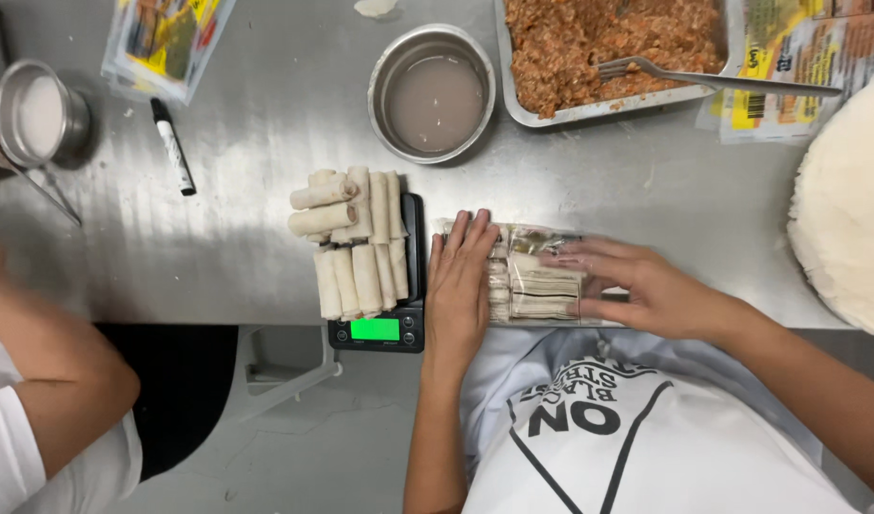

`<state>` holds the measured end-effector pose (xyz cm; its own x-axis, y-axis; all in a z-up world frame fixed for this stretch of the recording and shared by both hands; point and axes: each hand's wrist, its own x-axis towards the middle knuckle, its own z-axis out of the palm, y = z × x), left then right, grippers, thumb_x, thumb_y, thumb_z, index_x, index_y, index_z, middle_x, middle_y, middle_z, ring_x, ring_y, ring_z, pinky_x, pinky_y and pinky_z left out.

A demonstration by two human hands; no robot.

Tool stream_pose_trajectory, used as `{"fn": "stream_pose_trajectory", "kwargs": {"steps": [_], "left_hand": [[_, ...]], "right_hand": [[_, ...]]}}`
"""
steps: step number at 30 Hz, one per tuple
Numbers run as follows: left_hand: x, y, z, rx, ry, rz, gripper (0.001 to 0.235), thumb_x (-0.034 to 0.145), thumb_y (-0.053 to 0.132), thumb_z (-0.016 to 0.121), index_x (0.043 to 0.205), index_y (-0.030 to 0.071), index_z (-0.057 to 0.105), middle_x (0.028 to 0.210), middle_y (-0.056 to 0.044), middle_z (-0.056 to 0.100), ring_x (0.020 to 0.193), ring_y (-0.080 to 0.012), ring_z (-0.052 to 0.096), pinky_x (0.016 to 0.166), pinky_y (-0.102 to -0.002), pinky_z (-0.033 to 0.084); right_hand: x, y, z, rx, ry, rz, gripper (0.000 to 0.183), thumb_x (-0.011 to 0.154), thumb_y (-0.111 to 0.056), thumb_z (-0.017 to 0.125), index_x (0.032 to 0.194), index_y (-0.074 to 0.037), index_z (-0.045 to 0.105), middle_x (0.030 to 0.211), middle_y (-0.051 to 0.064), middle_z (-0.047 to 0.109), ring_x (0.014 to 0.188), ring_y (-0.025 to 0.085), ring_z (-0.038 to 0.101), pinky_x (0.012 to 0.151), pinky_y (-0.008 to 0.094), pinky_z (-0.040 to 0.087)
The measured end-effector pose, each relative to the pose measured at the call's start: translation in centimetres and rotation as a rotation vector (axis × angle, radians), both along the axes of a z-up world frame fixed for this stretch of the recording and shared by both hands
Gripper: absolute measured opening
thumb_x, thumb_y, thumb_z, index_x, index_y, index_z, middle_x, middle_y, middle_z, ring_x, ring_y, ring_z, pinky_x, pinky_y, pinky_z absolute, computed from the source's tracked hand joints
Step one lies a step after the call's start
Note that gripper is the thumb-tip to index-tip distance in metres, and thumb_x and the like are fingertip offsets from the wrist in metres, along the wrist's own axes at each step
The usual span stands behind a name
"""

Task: The person places pre-made spring rolls into clear plastic bags on a digital scale, seals the bags, and stacks them on the counter. The person handles spring rolls, plastic bags, and a digital scale.

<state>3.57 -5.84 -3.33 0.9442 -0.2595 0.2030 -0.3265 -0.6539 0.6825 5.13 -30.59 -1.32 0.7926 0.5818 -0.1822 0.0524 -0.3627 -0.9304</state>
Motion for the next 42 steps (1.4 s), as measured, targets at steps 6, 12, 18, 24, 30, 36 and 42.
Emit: {"fn": "stream_pose_trajectory", "kwargs": {"steps": [6, 12, 18, 24, 30, 36, 42], "left_hand": [[-0.2, -0.3, -0.5, 0.04, 0.002, 0.019, 0.041, 0.106, 0.003, 0.044, 0.145, 0.012, 0.055, 0.156, -0.01, 0.051, 0.151, -0.0285, 0.039, 0.127, -0.049, 0.019], [1.8, 3.5, 2.5, 0.101, -0.344, 0.13, 0.042, 0.103, -0.012, 0.051, 0.142, 0.005, 0.053, 0.145, -0.014, 0.058, 0.141, -0.0331, 0.054, 0.128, -0.051, 0.04], [6.8, 10.4, 7.0, 0.429, -0.018, 0.257, 0.069, 0.081, -0.017, 0.037, 0.148, -0.001, 0.04, 0.147, -0.02, 0.048, 0.144, -0.0377, 0.04, 0.127, -0.056, 0.018], [7.1, 12.9, 8.2, 0.415, -0.166, 0.129, 0.038, 0.084, 0.01, 0.069, 0.121, 0.006, 0.061, 0.116, -0.017, 0.045, 0.109, -0.0368, 0.046, 0.09, -0.051, 0.044], [5.2, 11.4, 8.0, 0.033, -0.134, 0.258, 0.025, 0.084, 0.007, 0.061, 0.109, 0.006, 0.056, 0.1, -0.007, 0.058, 0.09, -0.0234, 0.057, 0.081, -0.036, 0.046], [0.3, 0.9, 6.7, -0.556, 0.319, 0.506, 0.047, 0.075, 0.015, 0.085, 0.118, 0.015, 0.065, 0.116, -0.007, 0.08, 0.102, -0.0195, 0.079, 0.09, -0.028, 0.069], [-2.8, -4.1, 4.1, -1.175, 0.389, 0.21, 0.041, 0.098, 0.018, 0.064, 0.133, -0.002, 0.056, 0.129, -0.022, 0.07, 0.117, -0.0271, 0.069, 0.1, -0.035, 0.058]], "right_hand": [[-0.5, 0.6, -0.7, 0.05, -0.289, 0.041, 0.051, 0.084, -0.019, 0.079, 0.131, -0.002, 0.068, 0.125, 0.028, 0.069, 0.118, 0.049, 0.066, 0.093, 0.056, 0.057], [-1.3, -1.3, -2.6, -0.171, -0.338, 0.2, 0.063, 0.095, -0.033, 0.063, 0.154, -0.02, 0.046, 0.149, 0.013, 0.046, 0.141, 0.03, 0.043, 0.113, 0.047, 0.039], [-1.0, -5.3, 0.4, -0.242, 0.275, -0.301, 0.042, 0.09, -0.022, 0.065, 0.131, -0.019, 0.076, 0.126, -0.003, 0.077, 0.094, 0.013, 0.082, 0.081, 0.027, 0.062], [-2.3, -5.8, -1.0, -0.187, -0.242, -0.551, 0.022, 0.102, -0.012, 0.064, 0.12, -0.008, 0.075, 0.096, 0.003, 0.071, 0.074, 0.012, 0.064, 0.077, 0.022, 0.047], [-2.1, -0.4, -0.1, -0.048, -0.519, -0.543, 0.026, 0.093, -0.012, 0.07, 0.119, -0.01, 0.072, 0.108, 0.006, 0.072, 0.084, 0.013, 0.071, 0.082, 0.025, 0.057], [-2.4, 5.3, 2.4, 0.21, -0.594, -0.268, 0.034, 0.092, -0.018, 0.073, 0.123, -0.01, 0.063, 0.127, 0.01, 0.065, 0.12, 0.024, 0.068, 0.111, 0.037, 0.052], [-2.2, 4.5, 2.1, 0.184, -0.721, -0.361, 0.025, 0.083, -0.013, 0.082, 0.104, -0.008, 0.07, 0.104, 0.008, 0.07, 0.093, 0.02, 0.068, 0.084, 0.03, 0.054]]}}
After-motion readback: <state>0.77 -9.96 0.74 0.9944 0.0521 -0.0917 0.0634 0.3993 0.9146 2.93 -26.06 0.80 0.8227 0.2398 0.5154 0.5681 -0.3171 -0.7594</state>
